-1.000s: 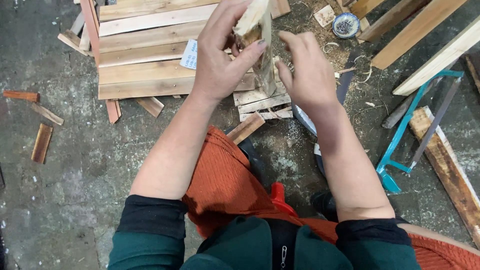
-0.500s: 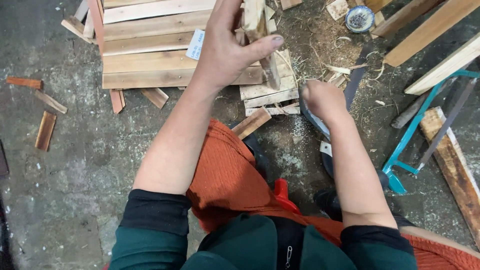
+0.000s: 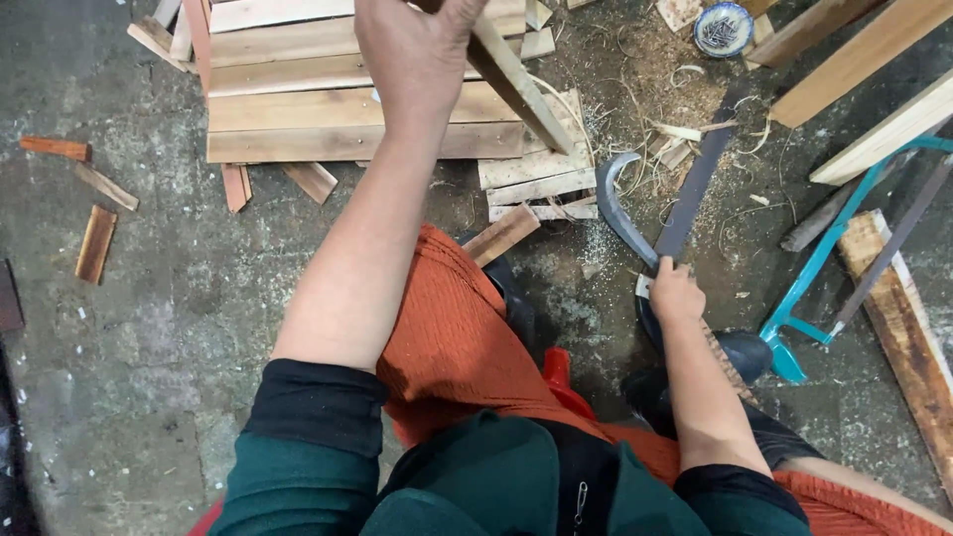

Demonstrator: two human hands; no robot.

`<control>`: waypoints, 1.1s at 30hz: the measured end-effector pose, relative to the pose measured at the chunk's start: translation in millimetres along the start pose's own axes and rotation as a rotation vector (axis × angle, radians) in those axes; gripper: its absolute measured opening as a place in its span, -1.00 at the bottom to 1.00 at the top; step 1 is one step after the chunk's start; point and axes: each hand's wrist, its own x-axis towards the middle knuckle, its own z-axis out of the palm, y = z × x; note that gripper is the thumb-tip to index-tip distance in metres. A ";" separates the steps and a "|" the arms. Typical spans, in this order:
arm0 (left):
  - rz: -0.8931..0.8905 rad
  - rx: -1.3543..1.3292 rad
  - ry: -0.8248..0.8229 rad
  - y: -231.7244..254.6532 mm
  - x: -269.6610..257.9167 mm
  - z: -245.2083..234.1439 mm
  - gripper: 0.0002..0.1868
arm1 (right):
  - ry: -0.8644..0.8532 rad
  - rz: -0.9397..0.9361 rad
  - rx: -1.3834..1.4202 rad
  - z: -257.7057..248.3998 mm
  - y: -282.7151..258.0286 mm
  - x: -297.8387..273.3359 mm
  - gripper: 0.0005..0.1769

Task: The person is using a cleaver to shave and shape a piece of wood while sitting on the floor.

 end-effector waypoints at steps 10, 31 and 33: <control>-0.046 0.069 0.219 -42.1 -10.8 7.8 -0.10 | 0.347 -0.425 0.316 -140.4 -69.7 -43.8 -0.78; 0.127 -0.162 -0.312 18.3 -97.7 -113.8 -0.64 | 0.232 -0.609 0.142 -159.6 -121.3 -129.8 -0.56; 0.099 -0.167 -0.339 20.6 -98.8 -118.0 -0.66 | 0.141 -0.619 0.186 -143.8 -124.3 -126.9 -0.56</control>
